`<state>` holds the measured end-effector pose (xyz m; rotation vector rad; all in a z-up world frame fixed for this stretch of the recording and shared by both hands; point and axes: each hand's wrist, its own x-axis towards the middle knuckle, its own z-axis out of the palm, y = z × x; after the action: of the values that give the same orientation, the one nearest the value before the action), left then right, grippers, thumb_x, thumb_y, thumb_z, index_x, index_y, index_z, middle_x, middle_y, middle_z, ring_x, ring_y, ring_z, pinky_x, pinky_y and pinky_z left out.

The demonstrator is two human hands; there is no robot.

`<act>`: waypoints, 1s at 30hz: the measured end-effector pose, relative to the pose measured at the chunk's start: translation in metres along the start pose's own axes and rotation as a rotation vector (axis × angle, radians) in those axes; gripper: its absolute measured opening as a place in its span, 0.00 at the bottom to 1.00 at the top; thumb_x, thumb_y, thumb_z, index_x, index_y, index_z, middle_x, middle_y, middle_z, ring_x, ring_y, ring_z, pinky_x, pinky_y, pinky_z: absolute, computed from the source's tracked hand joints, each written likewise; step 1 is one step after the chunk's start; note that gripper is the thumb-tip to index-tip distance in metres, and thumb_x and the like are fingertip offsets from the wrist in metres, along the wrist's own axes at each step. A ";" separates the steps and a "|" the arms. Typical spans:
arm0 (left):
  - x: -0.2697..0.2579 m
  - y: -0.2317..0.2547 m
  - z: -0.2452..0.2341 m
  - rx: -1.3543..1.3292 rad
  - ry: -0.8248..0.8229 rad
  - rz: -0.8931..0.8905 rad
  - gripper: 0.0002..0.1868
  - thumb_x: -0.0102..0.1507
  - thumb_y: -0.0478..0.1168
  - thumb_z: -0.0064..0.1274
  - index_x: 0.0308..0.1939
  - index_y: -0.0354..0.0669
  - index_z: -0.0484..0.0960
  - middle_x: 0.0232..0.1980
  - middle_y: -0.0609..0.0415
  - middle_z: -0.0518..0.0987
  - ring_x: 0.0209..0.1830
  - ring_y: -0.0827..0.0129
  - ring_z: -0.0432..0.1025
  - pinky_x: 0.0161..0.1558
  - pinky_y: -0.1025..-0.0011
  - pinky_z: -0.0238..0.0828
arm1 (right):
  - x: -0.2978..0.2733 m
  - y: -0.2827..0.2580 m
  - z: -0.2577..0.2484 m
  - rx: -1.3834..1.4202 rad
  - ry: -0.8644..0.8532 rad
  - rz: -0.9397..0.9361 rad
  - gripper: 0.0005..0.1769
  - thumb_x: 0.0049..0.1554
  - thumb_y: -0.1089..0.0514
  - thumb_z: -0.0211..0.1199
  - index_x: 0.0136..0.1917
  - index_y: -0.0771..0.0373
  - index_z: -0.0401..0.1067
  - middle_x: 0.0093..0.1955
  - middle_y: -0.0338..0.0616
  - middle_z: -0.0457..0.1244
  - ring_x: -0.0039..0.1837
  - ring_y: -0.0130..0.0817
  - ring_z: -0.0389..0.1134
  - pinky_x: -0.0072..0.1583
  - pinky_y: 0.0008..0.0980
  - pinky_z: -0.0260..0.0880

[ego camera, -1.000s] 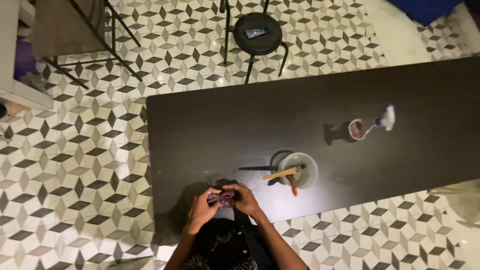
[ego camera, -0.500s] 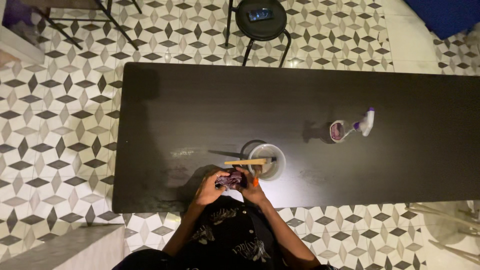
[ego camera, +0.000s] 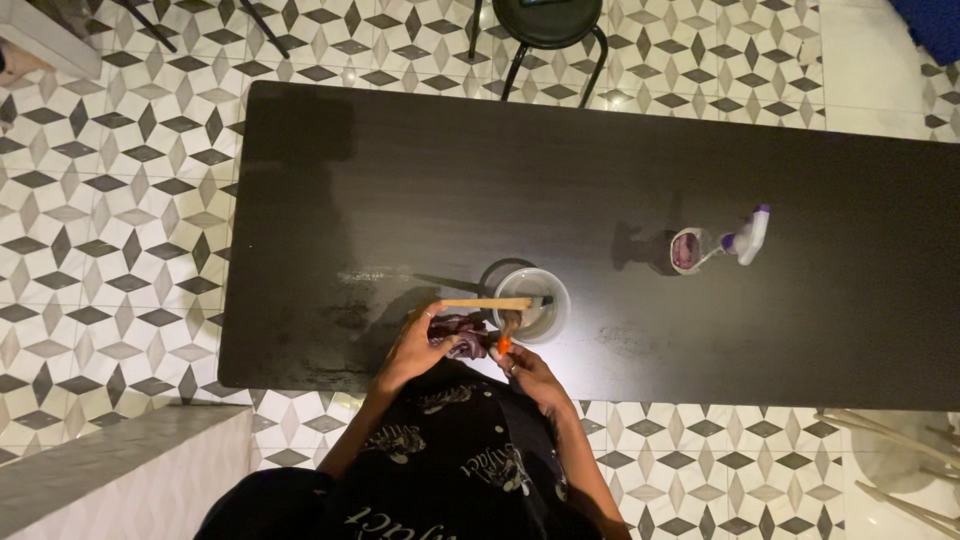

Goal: The person scrubs a dark table surface with a cleaning pad and liquid from a bowl, then uses a paintbrush to apply a liquid in long strokes across the table.

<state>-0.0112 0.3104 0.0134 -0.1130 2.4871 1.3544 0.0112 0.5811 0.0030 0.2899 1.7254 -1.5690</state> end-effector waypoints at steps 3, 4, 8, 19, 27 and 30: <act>0.009 0.013 0.008 -0.214 -0.002 -0.016 0.44 0.56 0.54 0.69 0.70 0.40 0.67 0.62 0.43 0.79 0.67 0.57 0.71 0.65 0.55 0.68 | -0.005 -0.001 -0.009 0.168 0.054 0.121 0.30 0.64 0.44 0.51 0.71 0.66 0.65 0.62 0.50 0.70 0.61 0.37 0.68 0.62 0.34 0.67; 0.012 0.018 0.011 -0.285 -0.001 -0.030 0.46 0.55 0.54 0.68 0.72 0.42 0.65 0.60 0.43 0.79 0.65 0.58 0.73 0.64 0.55 0.71 | -0.004 -0.006 -0.011 0.200 0.082 0.220 0.29 0.65 0.44 0.48 0.70 0.66 0.65 0.61 0.51 0.70 0.61 0.37 0.69 0.61 0.35 0.69; 0.026 0.029 0.026 -0.503 -0.017 0.009 0.46 0.57 0.52 0.66 0.75 0.48 0.62 0.59 0.42 0.79 0.60 0.59 0.75 0.62 0.54 0.76 | 0.001 -0.017 -0.014 0.496 0.067 0.282 0.27 0.66 0.44 0.35 0.65 0.64 0.63 0.57 0.54 0.72 0.58 0.43 0.73 0.57 0.39 0.74; 0.023 0.049 0.043 -0.537 0.046 0.090 0.20 0.69 0.48 0.54 0.63 0.46 0.80 0.56 0.54 0.85 0.51 0.68 0.81 0.53 0.69 0.80 | 0.035 0.012 -0.025 0.433 0.245 0.159 0.23 0.67 0.55 0.37 0.60 0.71 0.67 0.49 0.58 0.71 0.45 0.41 0.70 0.50 0.38 0.73; -0.010 0.078 0.025 -0.287 0.299 0.301 0.17 0.68 0.45 0.57 0.58 0.42 0.83 0.46 0.50 0.83 0.34 0.72 0.80 0.34 0.74 0.76 | 0.050 -0.022 -0.022 0.349 0.196 0.080 0.21 0.67 0.56 0.36 0.60 0.70 0.67 0.51 0.56 0.72 0.47 0.40 0.72 0.51 0.37 0.74; -0.011 0.077 0.032 -0.231 0.428 0.300 0.18 0.68 0.46 0.56 0.57 0.38 0.81 0.44 0.49 0.82 0.35 0.72 0.78 0.31 0.72 0.75 | 0.059 -0.032 -0.019 0.284 0.160 0.083 0.22 0.67 0.55 0.37 0.60 0.68 0.68 0.53 0.54 0.72 0.51 0.37 0.73 0.51 0.34 0.74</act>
<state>-0.0094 0.3783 0.0629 -0.0904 2.7623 1.9159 -0.0560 0.5725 -0.0135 0.6360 1.5829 -1.7687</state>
